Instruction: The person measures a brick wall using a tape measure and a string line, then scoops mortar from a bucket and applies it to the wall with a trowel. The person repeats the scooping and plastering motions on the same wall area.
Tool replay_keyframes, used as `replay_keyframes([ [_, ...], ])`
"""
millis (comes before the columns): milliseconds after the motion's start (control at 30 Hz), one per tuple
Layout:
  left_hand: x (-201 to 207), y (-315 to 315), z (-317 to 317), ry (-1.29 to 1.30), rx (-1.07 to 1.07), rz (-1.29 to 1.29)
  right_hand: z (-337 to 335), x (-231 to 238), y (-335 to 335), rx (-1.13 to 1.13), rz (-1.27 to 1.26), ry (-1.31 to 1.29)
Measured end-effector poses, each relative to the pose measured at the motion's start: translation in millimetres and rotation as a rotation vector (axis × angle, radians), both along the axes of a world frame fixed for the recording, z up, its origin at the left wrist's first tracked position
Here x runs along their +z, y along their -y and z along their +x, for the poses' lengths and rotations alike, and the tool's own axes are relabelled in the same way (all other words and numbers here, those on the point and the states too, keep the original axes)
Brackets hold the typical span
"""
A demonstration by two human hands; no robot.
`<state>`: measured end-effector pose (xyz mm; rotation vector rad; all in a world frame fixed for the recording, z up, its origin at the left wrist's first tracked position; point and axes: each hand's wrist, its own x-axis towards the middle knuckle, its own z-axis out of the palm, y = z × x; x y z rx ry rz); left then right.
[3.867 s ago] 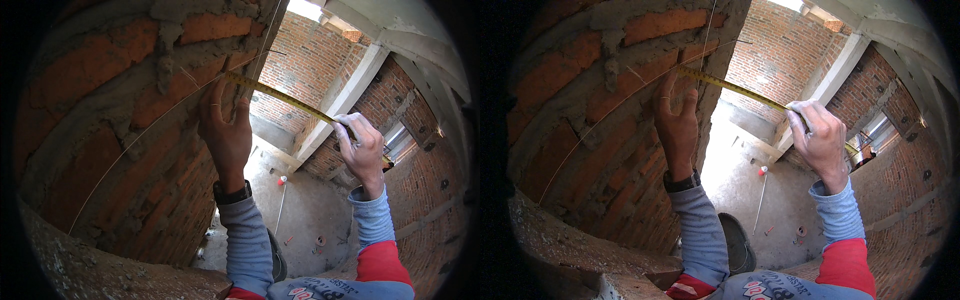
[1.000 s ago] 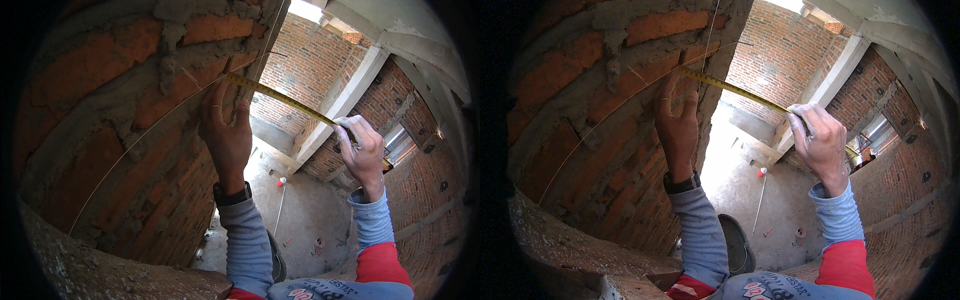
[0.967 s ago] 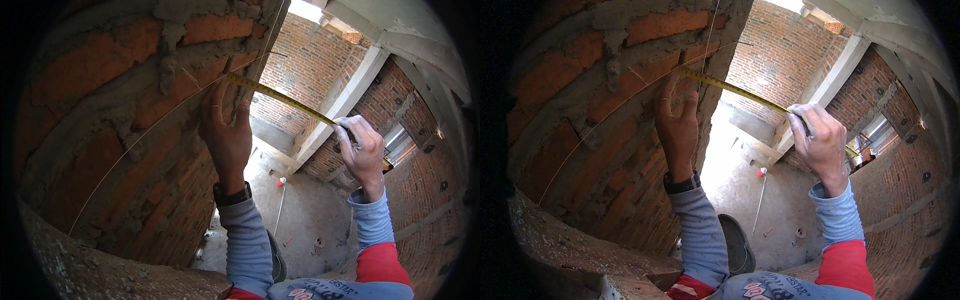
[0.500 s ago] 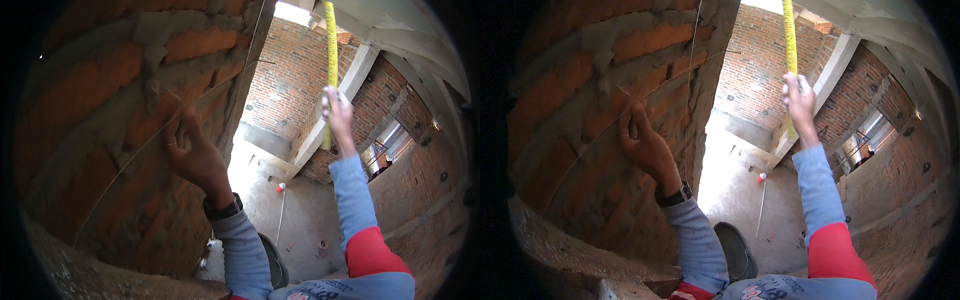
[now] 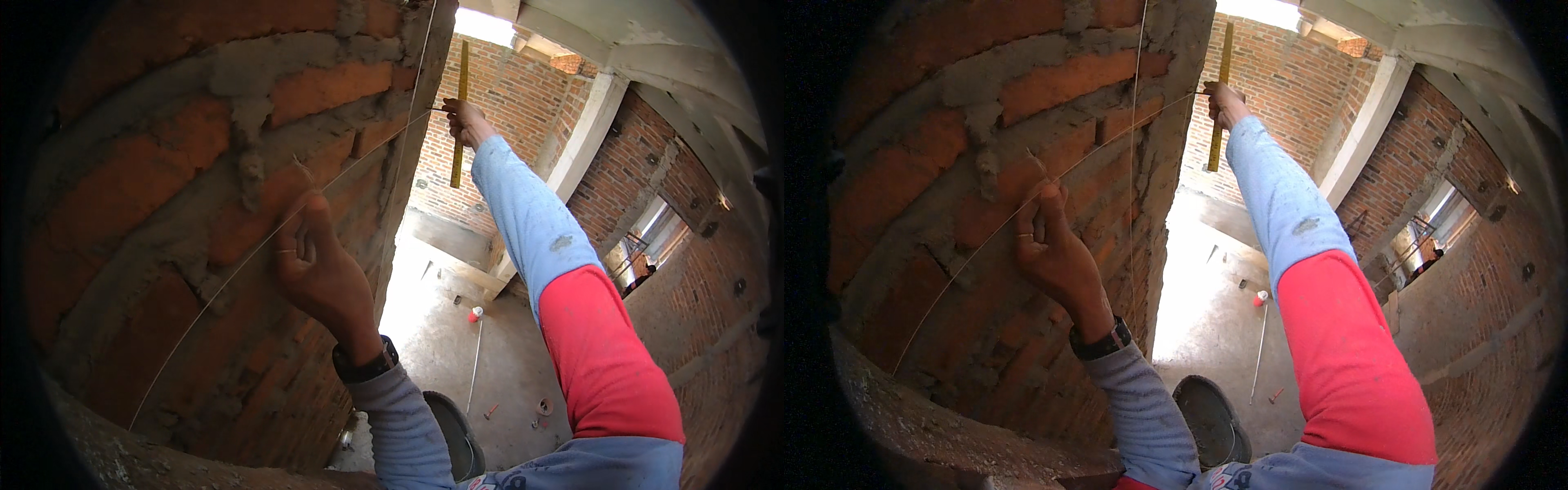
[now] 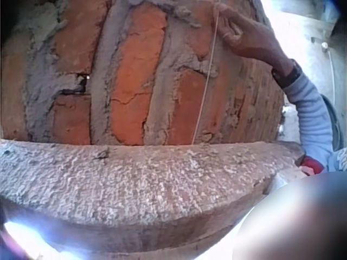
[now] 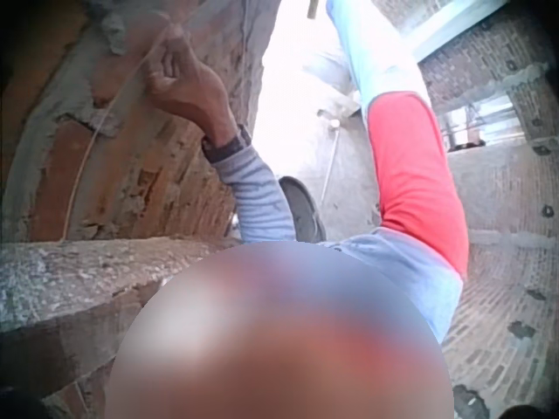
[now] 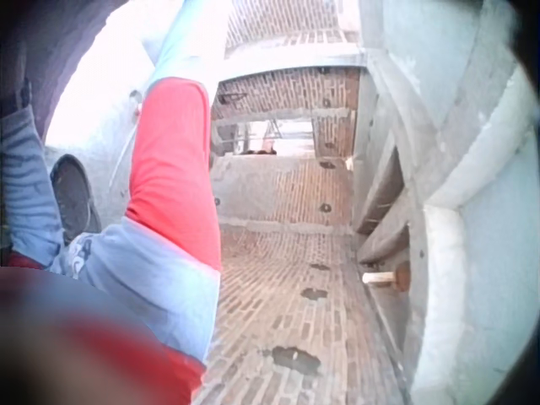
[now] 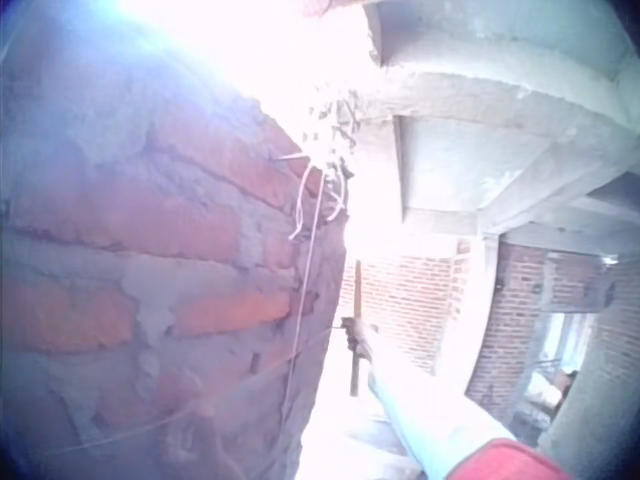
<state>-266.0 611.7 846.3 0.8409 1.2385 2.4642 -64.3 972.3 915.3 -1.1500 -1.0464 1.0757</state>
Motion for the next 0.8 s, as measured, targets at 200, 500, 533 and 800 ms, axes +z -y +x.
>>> replay_keyframes([
  [200,0.4,4.0,-1.3,-0.007,-0.008,-0.033,-7.7,-4.0,-16.4,0.060,-0.042,0.043],
  [500,-6.1,0.7,-4.2,-0.013,-0.010,0.007,-7.8,-0.3,-17.9,0.219,-0.120,0.151],
  [533,-6.6,0.2,-4.6,-0.016,-0.007,0.013,-8.1,0.3,-17.0,0.242,-0.116,0.160],
  [800,-5.6,-0.5,-4.1,0.008,-0.014,0.012,-10.2,-0.6,-16.3,0.247,-0.131,0.140],
])
